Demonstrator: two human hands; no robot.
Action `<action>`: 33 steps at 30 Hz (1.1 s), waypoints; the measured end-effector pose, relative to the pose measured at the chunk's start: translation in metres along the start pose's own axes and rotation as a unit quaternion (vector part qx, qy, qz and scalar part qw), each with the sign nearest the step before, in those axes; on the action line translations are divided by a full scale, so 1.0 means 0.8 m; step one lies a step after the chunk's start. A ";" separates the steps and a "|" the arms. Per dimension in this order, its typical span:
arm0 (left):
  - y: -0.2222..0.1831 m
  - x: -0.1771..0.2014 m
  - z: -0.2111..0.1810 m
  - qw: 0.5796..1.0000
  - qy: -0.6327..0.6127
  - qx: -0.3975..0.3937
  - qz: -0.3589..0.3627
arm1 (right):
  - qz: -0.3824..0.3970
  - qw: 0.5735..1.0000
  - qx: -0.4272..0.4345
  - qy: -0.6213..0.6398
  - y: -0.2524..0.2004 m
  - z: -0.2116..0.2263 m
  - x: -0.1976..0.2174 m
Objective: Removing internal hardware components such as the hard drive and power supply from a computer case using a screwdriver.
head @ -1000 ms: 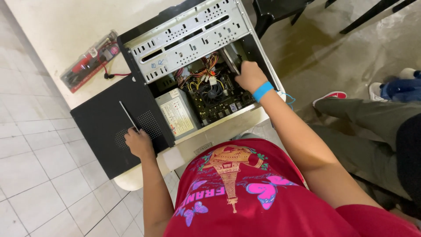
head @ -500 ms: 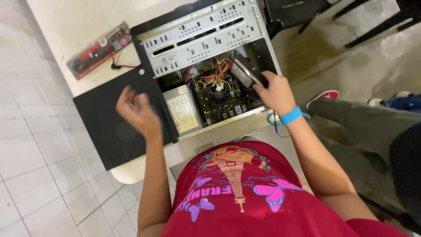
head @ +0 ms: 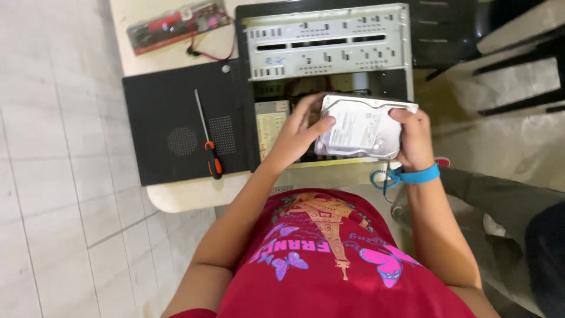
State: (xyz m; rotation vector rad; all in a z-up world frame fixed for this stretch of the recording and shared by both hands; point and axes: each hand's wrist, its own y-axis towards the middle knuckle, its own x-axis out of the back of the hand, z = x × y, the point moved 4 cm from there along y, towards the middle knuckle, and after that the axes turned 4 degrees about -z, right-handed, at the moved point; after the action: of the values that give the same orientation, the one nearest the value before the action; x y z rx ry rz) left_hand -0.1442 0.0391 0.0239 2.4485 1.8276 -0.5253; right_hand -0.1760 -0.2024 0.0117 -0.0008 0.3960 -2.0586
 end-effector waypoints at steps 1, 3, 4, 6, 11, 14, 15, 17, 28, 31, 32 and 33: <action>-0.007 0.009 -0.009 1.000 -0.002 -0.002 -0.011 | 0.010 1.000 -0.003 -0.003 -0.004 -0.007 -0.014; -0.026 0.027 -0.009 0.988 0.015 0.148 -0.033 | 0.012 0.997 -0.082 0.008 -0.013 -0.030 -0.039; -0.030 0.031 -0.001 0.988 0.011 0.147 -0.044 | 0.022 0.996 -0.086 0.004 -0.024 -0.017 -0.060; -0.035 0.041 0.006 0.991 -0.007 0.079 -0.107 | 0.079 0.952 0.160 -0.250 -0.048 0.031 -0.108; -0.059 0.053 -0.012 0.981 -0.026 0.056 -0.185 | 0.226 0.688 0.447 -0.525 -0.105 -0.027 -0.189; -0.072 0.074 -0.017 0.973 -0.059 0.020 -0.222 | 0.303 0.619 0.515 -0.510 -0.132 -0.021 -0.218; -0.080 0.087 -0.002 0.969 -0.070 0.022 -0.235 | 0.343 0.582 0.563 -0.476 -0.143 -0.015 -0.225; -0.101 0.099 0.018 0.965 -0.086 0.015 -0.246 | 0.387 0.569 0.546 -0.477 -0.130 -0.025 -0.229; -0.139 0.184 0.031 0.909 -0.183 0.053 -0.372 | 0.272 0.697 0.476 -0.463 0.067 -0.003 -0.196; -0.140 0.191 0.007 0.934 0.007 -0.057 -0.354 | 0.259 0.736 0.468 -0.415 0.088 0.005 -0.200; -0.140 0.192 0.010 0.927 -0.029 0.020 -0.373 | 0.249 0.751 0.419 -0.445 0.100 -0.003 -0.200; -0.140 0.192 0.013 0.915 -0.065 0.095 -0.387 | 0.237 0.764 0.368 -0.474 0.113 -0.011 -0.198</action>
State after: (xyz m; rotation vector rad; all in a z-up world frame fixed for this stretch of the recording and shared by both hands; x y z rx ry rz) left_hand -0.2141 0.2124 -0.0120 1.6112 2.7467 -0.8988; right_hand -0.0212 -0.1055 0.0037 -0.4104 -0.9615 -1.3379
